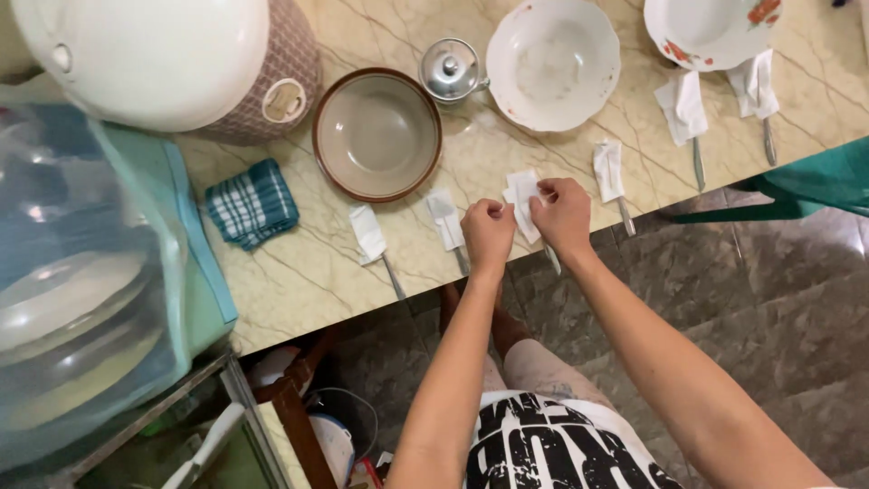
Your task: The person sets a dining table by wrapping spoons and forks in napkins and arranging plates, bowls, condiment shakers, and the wrapped utensils on the tabletop by hand.
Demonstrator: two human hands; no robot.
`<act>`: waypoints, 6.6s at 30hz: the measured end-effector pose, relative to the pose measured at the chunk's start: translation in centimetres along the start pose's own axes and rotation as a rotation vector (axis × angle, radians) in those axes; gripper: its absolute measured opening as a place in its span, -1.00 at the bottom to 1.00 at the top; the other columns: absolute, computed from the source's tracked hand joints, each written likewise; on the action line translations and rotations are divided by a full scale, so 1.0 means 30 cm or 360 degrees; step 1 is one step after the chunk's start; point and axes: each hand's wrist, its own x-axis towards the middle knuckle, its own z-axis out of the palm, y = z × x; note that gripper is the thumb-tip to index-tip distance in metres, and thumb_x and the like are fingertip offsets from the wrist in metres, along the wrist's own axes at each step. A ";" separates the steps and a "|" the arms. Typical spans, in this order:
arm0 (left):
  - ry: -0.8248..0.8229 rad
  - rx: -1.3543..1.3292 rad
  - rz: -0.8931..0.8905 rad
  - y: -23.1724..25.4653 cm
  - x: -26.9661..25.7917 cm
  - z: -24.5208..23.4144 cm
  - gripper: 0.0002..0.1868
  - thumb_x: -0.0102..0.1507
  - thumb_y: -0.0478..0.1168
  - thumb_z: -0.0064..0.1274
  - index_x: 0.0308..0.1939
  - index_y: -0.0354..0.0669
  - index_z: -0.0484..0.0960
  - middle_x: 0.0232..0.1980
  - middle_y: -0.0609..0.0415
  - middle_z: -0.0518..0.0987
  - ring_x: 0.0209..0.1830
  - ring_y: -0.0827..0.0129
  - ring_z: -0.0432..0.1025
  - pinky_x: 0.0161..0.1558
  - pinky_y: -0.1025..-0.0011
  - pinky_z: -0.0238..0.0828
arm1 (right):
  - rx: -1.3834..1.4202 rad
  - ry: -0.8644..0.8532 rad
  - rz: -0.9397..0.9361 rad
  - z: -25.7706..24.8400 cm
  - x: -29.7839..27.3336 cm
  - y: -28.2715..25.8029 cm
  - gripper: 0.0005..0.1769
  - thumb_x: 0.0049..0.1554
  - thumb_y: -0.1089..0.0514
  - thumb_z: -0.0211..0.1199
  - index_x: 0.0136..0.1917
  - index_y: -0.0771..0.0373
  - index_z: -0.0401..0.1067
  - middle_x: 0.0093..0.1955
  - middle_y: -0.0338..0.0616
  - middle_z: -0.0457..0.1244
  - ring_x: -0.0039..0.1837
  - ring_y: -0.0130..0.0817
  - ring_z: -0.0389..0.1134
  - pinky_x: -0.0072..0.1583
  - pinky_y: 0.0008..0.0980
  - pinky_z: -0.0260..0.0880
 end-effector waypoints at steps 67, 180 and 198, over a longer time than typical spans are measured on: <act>-0.0189 0.0102 0.0301 0.145 0.029 0.394 -0.80 0.23 -0.23 0.15 -0.27 -0.37 0.67 -0.22 -0.25 0.61 -0.18 -0.12 0.51 -0.07 0.11 0.46 | -0.0083 -0.0034 0.0005 -0.327 0.284 0.224 -0.76 0.01 0.21 0.33 -0.03 0.31 0.59 -0.18 0.04 0.40 -0.13 -0.09 0.45 -0.01 -0.23 0.45; 0.0103 -0.0223 0.0163 0.598 0.355 0.730 -0.65 0.22 -0.16 0.22 -0.05 -0.39 0.65 -0.16 -0.16 0.71 -0.19 0.17 0.64 -0.10 0.32 0.56 | -0.0240 0.0338 -0.0086 -0.671 0.950 0.579 -0.53 0.06 0.24 0.42 0.22 0.36 0.44 -0.05 -0.09 0.39 0.04 -0.19 0.36 0.18 -0.14 0.35; 0.0272 -0.0476 -0.0463 0.597 0.433 1.036 -0.75 0.20 -0.28 0.18 -0.13 -0.42 0.65 -0.23 -0.08 0.71 -0.28 0.29 0.59 -0.16 0.35 0.48 | 0.0254 -0.0497 0.0819 -0.688 1.242 0.681 -0.59 0.01 0.25 0.31 0.15 0.40 0.54 -0.17 0.02 0.42 -0.33 -0.36 0.38 -0.28 -0.30 0.42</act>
